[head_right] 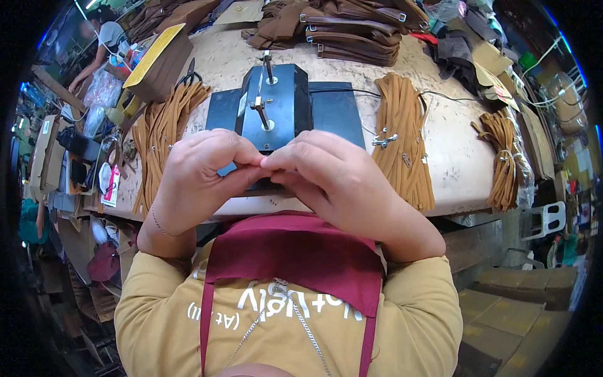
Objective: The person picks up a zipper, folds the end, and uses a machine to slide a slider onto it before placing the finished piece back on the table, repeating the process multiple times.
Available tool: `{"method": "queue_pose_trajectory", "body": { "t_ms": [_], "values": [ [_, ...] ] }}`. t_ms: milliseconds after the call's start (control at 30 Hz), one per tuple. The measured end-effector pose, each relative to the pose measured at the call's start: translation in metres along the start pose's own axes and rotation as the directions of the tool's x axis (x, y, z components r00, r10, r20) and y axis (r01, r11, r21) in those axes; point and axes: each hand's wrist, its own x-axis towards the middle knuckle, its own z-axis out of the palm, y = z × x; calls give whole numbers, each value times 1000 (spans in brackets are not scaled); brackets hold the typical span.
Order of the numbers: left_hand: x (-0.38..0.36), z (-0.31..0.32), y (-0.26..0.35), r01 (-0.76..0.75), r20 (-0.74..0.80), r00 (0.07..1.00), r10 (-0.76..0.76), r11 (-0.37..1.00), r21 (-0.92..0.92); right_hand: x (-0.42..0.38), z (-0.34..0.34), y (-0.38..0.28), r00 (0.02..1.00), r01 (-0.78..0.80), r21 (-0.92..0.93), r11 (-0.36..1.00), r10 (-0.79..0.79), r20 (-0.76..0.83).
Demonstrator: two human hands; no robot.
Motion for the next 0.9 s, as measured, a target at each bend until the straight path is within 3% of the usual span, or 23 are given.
{"method": "queue_pose_trajectory", "body": {
  "t_ms": [67,200,267,300,333,400,467,500,533,600,633,667,733,800,867,900],
  "values": [
    [2,1,0,-66,-4,998,67,992,110,1,0,3,999,9,-33,999,-10,-41],
    [3,7,-5,-102,24,995,100,988,116,-2,-2,10,996,-73,-23,997,72,-49],
    [4,13,-4,-212,-36,974,223,958,195,-4,2,14,991,-131,5,991,131,-40],
    [4,15,-3,-212,-36,974,223,958,194,-6,7,15,937,-304,314,899,342,-74],
    [3,17,-2,-222,-51,970,238,951,215,-8,12,16,841,-415,593,690,539,-39],
    [5,22,-3,-229,-68,966,251,944,236,-9,18,24,861,-351,660,664,506,-51],
    [12,26,-7,-113,-211,970,124,992,63,-8,22,28,912,-179,595,784,359,-198],
    [11,28,-14,-58,-161,986,41,993,-103,-6,22,30,946,-75,440,895,204,-252],
    [8,27,-15,-60,-161,986,43,993,-103,-5,19,31,946,-74,439,895,203,-254],
    [2,23,-16,288,112,957,-269,818,-498,-3,12,32,968,95,64,993,-77,-237],
    [2,20,-14,388,206,917,-342,645,-658,-3,12,33,965,139,78,987,-118,-232],
    [2,17,-14,388,206,917,-342,644,-659,-2,12,36,966,139,78,987,-117,-231],
    [2,14,-14,464,337,875,-348,403,-789,1,11,41,931,330,35,943,-318,-180],
    [0,14,-9,435,297,886,-357,412,-801,5,8,34,933,329,33,944,-319,-167],
    [0,17,-7,403,258,897,-359,424,-811,8,5,24,981,162,292,943,-122,-150],
    [-1,19,-8,252,69,959,-276,708,-660,6,8,29,985,133,382,915,-78,-156]
  ]
}}
